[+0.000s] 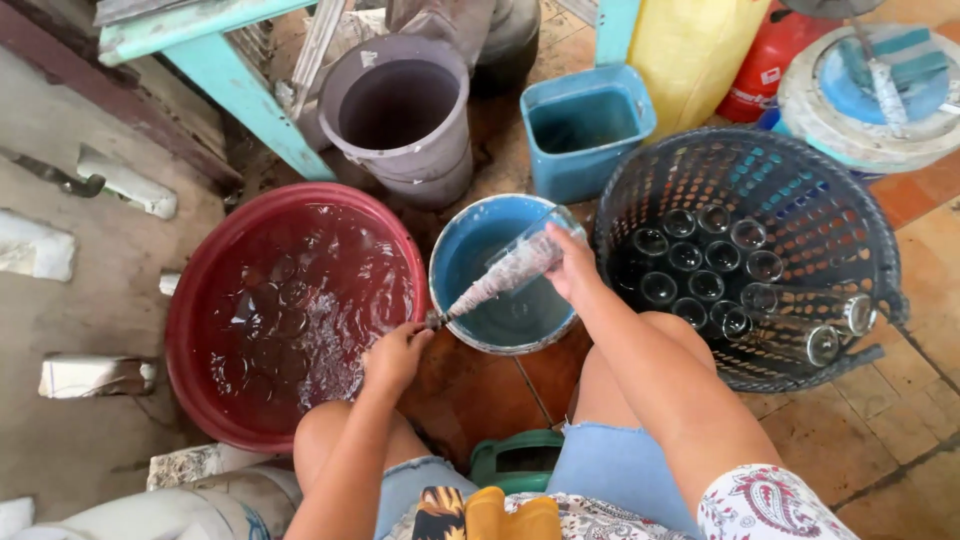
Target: Washing and rinsing small glass jars using a cleaning brush and buckets of water.
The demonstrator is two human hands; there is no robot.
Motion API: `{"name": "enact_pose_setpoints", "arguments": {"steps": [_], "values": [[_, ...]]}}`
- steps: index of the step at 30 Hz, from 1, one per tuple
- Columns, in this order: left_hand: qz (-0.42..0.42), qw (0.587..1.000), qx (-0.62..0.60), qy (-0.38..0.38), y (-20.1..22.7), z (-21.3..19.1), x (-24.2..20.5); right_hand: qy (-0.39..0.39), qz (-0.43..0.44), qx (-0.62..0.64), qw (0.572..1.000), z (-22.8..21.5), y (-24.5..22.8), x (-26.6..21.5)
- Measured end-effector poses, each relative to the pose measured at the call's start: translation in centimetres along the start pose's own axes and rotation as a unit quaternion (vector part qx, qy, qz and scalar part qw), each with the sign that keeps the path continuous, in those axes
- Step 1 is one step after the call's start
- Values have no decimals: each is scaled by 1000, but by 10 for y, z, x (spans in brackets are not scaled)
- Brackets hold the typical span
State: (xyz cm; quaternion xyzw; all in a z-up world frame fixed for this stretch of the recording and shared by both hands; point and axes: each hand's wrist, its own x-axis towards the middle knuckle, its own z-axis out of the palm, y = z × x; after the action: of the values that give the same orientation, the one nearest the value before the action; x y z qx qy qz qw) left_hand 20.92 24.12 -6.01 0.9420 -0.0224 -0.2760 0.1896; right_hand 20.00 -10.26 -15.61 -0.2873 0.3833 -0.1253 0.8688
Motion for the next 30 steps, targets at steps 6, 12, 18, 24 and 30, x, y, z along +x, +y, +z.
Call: {"name": "enact_pose_setpoints", "arguments": {"steps": [6, 12, 18, 24, 30], "values": [[62, 984, 164, -10, 24, -65, -33, 86, -168, -62, 980, 9, -34, -18], [205, 915, 331, 104, 22, 38, 39, 23, -327, -208, 921, 23, -16, -29], [85, 978, 186, -36, 15, 96, 85, -4, -366, -409, 836, 20, -25, -50], [96, 995, 2, -17, 29, -13, -57, -4, -292, -450, 844, 33, -39, -86], [-11, 997, -37, -62, 73, -73, -125, -49, -309, -493, 812, 28, -29, -78]]}}
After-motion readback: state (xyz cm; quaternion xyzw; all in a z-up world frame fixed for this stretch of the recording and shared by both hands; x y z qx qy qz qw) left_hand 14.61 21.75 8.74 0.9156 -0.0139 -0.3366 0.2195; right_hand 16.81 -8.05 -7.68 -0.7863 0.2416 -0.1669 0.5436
